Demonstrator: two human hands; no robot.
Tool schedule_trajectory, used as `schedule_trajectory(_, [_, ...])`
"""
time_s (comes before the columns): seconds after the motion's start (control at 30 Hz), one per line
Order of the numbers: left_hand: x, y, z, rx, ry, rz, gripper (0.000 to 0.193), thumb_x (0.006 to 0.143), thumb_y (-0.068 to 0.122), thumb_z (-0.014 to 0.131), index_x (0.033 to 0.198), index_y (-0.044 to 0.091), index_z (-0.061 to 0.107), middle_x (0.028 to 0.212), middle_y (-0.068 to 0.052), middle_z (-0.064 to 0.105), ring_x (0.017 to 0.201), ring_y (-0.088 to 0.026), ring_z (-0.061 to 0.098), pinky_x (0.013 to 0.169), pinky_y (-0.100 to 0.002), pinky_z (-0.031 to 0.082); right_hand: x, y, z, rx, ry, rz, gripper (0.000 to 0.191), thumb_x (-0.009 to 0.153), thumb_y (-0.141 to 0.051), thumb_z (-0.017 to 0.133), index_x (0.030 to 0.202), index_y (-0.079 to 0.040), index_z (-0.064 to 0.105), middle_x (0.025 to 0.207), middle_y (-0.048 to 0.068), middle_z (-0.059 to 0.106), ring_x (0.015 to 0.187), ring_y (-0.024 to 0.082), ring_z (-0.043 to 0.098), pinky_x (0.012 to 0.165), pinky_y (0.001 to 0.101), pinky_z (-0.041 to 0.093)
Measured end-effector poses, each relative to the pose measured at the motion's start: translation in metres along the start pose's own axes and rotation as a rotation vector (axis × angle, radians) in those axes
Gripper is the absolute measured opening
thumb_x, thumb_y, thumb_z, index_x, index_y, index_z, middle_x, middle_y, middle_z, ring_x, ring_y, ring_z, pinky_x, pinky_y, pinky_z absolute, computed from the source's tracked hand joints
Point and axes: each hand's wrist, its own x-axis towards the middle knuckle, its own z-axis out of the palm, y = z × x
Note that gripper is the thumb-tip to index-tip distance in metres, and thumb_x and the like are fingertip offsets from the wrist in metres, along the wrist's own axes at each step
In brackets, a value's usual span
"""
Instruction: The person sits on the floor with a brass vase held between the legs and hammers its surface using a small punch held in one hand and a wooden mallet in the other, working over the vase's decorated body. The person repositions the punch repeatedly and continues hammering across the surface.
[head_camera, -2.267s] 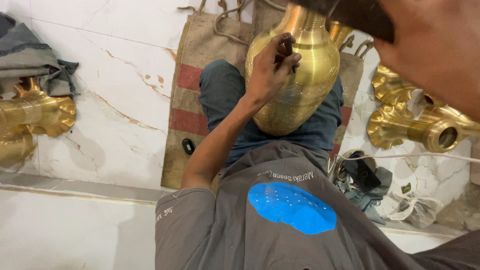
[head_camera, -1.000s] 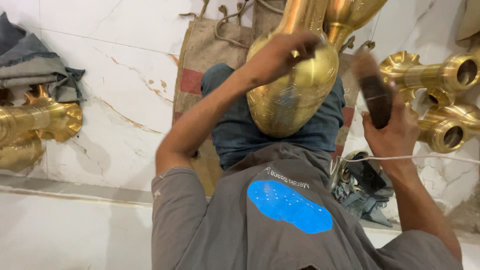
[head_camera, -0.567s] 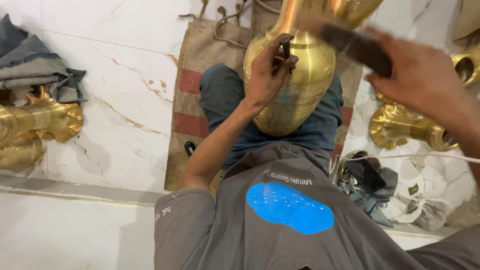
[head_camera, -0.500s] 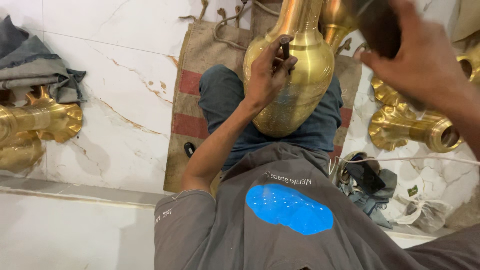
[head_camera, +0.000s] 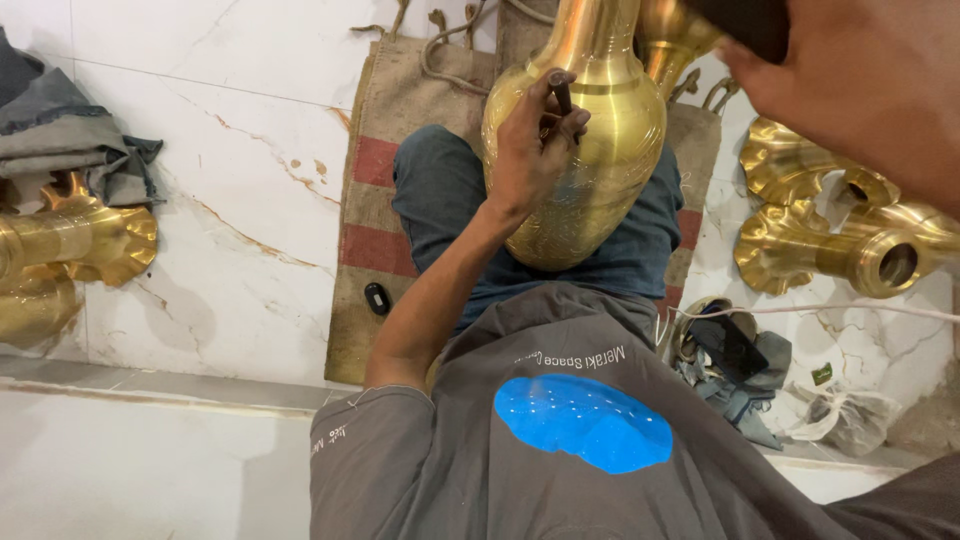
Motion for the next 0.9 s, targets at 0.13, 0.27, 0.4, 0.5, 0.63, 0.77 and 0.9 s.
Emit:
schedule_trajectory(0.13, [-0.002,-0.002,0.003,0.031,0.021,-0.002,0.033,0.104,0.012,0.072,0.132,0.008,0.056,0.094,-0.006,0.071,0.084,-0.013,0.075,0.071,-0.029,0.063,0.005,0.002,0.004,-0.055,-0.053,-0.148,0.037,0.09,-0.01,0.075,0.127,-0.009,0.069,0.097,0.014,0.074,0.075,0.029,0.07,0.062,0.0399,0.054])
schedule_trajectory(0.27, [-0.003,-0.003,0.004,0.003,0.029,0.03,0.037,0.102,0.011,0.072,0.135,0.008,0.056,0.093,-0.006,0.071,0.085,-0.013,0.075,0.072,-0.029,0.064,0.004,-0.001,-0.001,-0.164,-0.085,-0.176,0.043,0.09,-0.013,0.074,0.132,-0.011,0.068,0.093,0.014,0.072,0.076,0.028,0.071,0.064,0.039,0.055])
schedule_trajectory(0.4, [-0.001,-0.002,0.002,0.025,-0.032,0.054,0.035,0.1,0.009,0.073,0.132,0.006,0.059,0.095,-0.007,0.072,0.081,-0.014,0.075,0.071,-0.029,0.063,-0.003,-0.005,-0.004,-0.133,0.037,-0.237,0.05,0.087,-0.016,0.075,0.137,-0.012,0.065,0.096,0.013,0.072,0.084,0.03,0.071,0.069,0.0401,0.055])
schedule_trajectory(0.5, [0.007,0.0,-0.003,0.055,-0.111,0.1,0.038,0.1,0.01,0.074,0.134,0.006,0.058,0.095,-0.007,0.071,0.082,-0.014,0.075,0.072,-0.029,0.063,-0.016,0.0,-0.003,-0.232,-0.105,-0.105,0.063,0.089,-0.016,0.077,0.15,-0.02,0.059,0.095,0.013,0.07,0.082,0.031,0.071,0.07,0.0411,0.056])
schedule_trajectory(0.63, [0.016,0.006,-0.012,0.043,-0.257,0.138,0.039,0.101,0.009,0.075,0.135,0.007,0.058,0.095,-0.006,0.068,0.081,-0.015,0.073,0.073,-0.031,0.062,-0.045,0.007,0.02,0.025,-0.026,0.151,0.067,0.092,-0.014,0.078,0.153,-0.011,0.05,0.105,0.018,0.069,0.087,0.037,0.07,0.069,0.0444,0.055])
schedule_trajectory(0.77, [0.035,0.011,-0.021,0.139,-0.459,0.242,0.041,0.099,0.01,0.079,0.135,0.008,0.06,0.095,-0.008,0.065,0.081,-0.02,0.068,0.076,-0.036,0.059,-0.085,0.017,0.059,0.122,-0.079,0.234,0.078,0.09,-0.017,0.082,0.157,-0.019,0.043,0.109,0.014,0.07,0.095,0.034,0.073,0.081,0.0449,0.058])
schedule_trajectory(0.9, [0.059,0.016,-0.025,0.132,-0.744,0.409,0.041,0.1,0.009,0.076,0.137,0.006,0.06,0.106,-0.01,0.069,0.094,-0.027,0.071,0.08,-0.041,0.056,-0.128,0.014,0.114,0.333,0.217,0.323,0.067,0.098,-0.013,0.084,0.154,-0.009,0.047,0.123,0.017,0.069,0.107,0.033,0.073,0.095,0.044,0.06])
